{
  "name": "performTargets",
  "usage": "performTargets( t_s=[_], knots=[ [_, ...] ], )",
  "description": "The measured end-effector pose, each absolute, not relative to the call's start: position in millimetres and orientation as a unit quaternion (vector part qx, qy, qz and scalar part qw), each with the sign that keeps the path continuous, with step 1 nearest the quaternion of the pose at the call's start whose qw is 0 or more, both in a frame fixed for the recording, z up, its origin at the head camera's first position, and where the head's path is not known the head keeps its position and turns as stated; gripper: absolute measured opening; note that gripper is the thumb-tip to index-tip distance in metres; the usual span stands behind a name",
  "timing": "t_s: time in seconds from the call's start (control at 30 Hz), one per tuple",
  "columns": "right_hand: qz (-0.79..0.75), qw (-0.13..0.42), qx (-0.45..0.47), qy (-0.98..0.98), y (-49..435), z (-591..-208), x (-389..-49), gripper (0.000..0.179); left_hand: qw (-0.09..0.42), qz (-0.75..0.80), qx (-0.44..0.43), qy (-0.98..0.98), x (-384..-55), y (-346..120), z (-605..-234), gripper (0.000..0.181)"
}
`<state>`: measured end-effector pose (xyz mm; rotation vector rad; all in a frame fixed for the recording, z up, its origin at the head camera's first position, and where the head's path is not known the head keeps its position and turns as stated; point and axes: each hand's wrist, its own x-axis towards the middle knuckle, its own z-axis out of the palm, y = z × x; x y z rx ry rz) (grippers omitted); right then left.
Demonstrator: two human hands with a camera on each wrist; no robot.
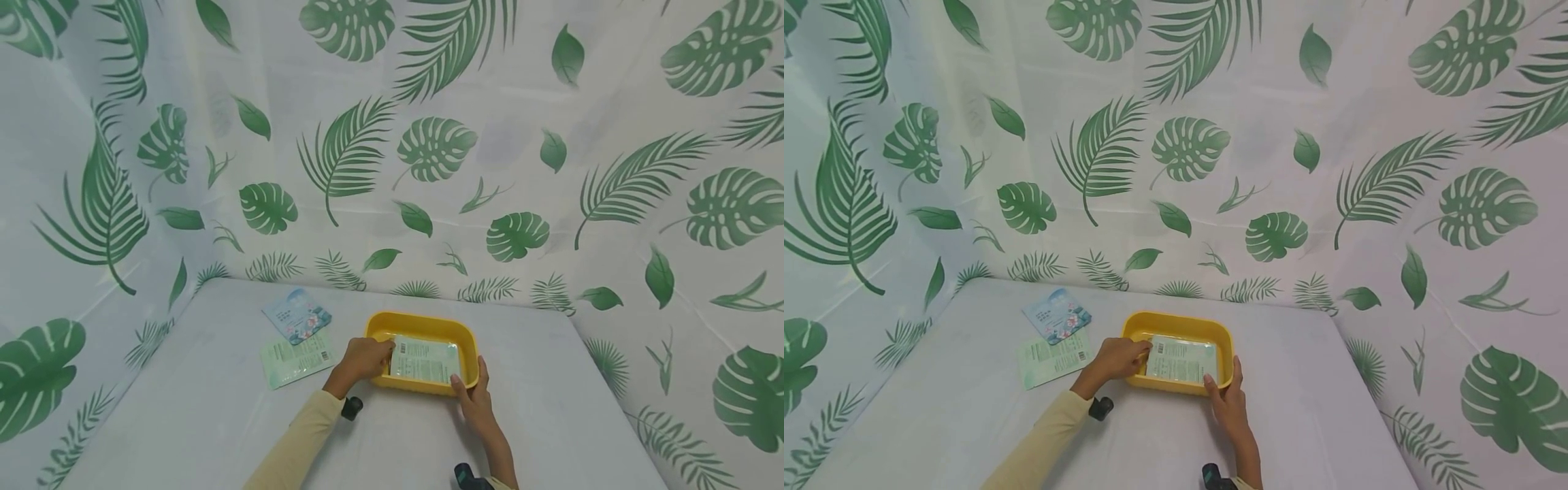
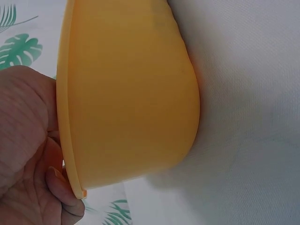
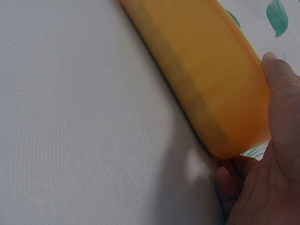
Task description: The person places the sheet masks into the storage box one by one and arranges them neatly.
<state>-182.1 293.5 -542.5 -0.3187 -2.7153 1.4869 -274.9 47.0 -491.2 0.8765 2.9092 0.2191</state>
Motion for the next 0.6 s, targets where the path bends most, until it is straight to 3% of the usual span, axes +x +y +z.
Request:
performTargets(
  t_s=[0.6],
  knots=[
    [0.48,0.017,-0.092,-0.872,293.8,-541.1,-180.8,0.087,0.041,0.05,0.303,0.951,-273.8,46.7,-490.3,0.024]
  ],
)
